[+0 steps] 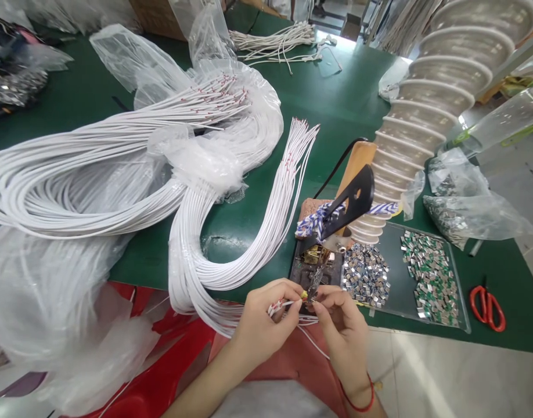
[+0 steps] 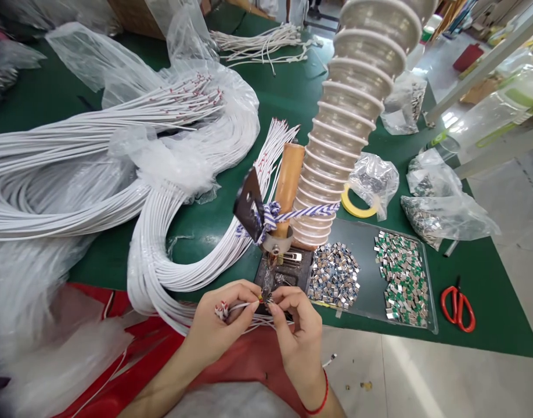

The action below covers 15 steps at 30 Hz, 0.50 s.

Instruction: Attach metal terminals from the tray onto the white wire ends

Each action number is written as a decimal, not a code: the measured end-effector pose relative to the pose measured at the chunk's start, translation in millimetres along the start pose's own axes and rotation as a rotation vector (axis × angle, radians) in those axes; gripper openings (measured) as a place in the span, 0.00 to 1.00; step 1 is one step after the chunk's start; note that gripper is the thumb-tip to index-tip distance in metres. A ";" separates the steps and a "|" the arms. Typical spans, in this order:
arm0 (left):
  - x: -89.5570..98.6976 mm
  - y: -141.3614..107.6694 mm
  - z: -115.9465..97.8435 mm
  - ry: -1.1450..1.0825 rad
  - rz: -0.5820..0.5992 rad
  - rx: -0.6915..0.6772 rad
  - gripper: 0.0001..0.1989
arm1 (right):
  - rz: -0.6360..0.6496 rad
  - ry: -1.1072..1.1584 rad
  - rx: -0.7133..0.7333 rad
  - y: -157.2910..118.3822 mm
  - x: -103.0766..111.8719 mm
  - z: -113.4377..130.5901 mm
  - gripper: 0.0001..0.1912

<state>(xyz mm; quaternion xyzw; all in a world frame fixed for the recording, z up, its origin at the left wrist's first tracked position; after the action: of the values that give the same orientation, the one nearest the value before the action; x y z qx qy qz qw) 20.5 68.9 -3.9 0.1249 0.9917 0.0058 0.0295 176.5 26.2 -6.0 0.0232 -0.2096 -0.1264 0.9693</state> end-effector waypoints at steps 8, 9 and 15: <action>-0.5 -0.3 -11.5 0.011 0.005 -0.067 0.11 | -0.010 0.017 0.027 -6.0 -2.0 -1.5 0.08; -0.3 -0.1 -11.6 0.014 0.001 -0.064 0.11 | -0.011 0.010 0.032 -6.2 -1.8 -1.2 0.08; 1.6 -0.5 -5.6 0.045 -0.020 -0.033 0.10 | -0.073 -0.094 0.157 -6.7 6.7 9.6 0.10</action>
<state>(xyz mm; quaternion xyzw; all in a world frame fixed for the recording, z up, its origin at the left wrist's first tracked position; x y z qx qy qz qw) 18.5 68.8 1.6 0.1143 0.9931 0.0246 0.0094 176.9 18.1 4.8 0.1006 -0.2633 -0.1458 0.9483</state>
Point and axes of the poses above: each hand's wrist, its own y-axis towards the middle knuckle, its own x-axis out of the back of the hand, z = x × y, the point moved 8 cm from there along y, towards the middle knuckle, and after that the axes turned 13 degrees about -y, right-handed, at the moved point
